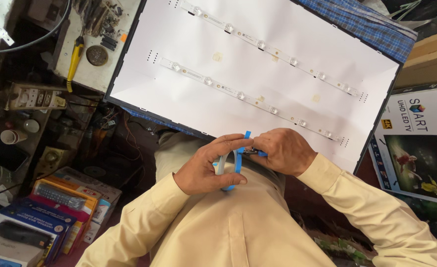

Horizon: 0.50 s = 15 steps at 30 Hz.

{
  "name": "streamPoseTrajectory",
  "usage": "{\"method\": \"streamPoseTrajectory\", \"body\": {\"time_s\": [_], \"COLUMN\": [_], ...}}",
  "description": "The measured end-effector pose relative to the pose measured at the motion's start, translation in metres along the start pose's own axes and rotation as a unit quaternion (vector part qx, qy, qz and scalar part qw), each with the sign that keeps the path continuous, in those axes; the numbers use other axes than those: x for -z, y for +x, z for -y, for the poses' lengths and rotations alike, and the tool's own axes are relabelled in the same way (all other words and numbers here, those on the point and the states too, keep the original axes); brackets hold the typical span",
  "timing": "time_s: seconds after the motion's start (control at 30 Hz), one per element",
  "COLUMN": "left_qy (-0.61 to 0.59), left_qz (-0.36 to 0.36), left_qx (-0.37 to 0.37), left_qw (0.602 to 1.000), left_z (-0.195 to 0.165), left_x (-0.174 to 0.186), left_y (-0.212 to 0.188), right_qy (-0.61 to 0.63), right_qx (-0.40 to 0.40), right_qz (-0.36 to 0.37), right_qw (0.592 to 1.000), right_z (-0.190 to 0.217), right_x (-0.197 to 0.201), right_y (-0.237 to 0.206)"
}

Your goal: The person repairs the LED backlight assembly of a television inside its open frame. They cut pieces of blue tape with pliers, press the tape over the LED strips to secure them to the panel, reposition the strips, and then use a yellow handheld tool to work along the top strip.

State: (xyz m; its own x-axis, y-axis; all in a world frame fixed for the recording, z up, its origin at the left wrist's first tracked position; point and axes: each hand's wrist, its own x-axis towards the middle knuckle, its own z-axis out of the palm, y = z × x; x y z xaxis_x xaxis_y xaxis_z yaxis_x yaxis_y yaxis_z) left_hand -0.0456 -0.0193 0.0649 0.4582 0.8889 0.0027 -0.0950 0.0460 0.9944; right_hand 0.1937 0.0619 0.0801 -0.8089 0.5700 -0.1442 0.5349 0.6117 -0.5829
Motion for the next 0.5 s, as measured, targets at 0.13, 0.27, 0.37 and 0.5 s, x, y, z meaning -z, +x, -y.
{"method": "streamPoseTrajectory", "body": {"time_s": [0.13,0.27,0.37,0.5], "left_qy": [0.007,0.024,0.026,0.036], "left_qz": [-0.004,-0.012,-0.022,-0.015], "left_qx": [-0.005,-0.021,-0.018,-0.025], "left_qw": [1.0,0.999,0.999,0.999], "left_z": [-0.001,-0.004,-0.006,-0.004], "left_x": [0.001,0.007,0.013,0.022], "left_y": [0.001,0.003,0.005,0.016], "right_qy": [0.034,0.073,-0.006,-0.125], "right_qx": [0.025,0.003,-0.12,-0.17], "right_qz": [-0.011,-0.042,-0.028,-0.054], "right_qw": [0.999,0.996,0.992,0.976], "right_z": [-0.005,-0.016,-0.025,-0.03], "right_x": [-0.003,-0.011,-0.03,-0.059], "right_y": [-0.004,-0.015,-0.016,-0.006]}}
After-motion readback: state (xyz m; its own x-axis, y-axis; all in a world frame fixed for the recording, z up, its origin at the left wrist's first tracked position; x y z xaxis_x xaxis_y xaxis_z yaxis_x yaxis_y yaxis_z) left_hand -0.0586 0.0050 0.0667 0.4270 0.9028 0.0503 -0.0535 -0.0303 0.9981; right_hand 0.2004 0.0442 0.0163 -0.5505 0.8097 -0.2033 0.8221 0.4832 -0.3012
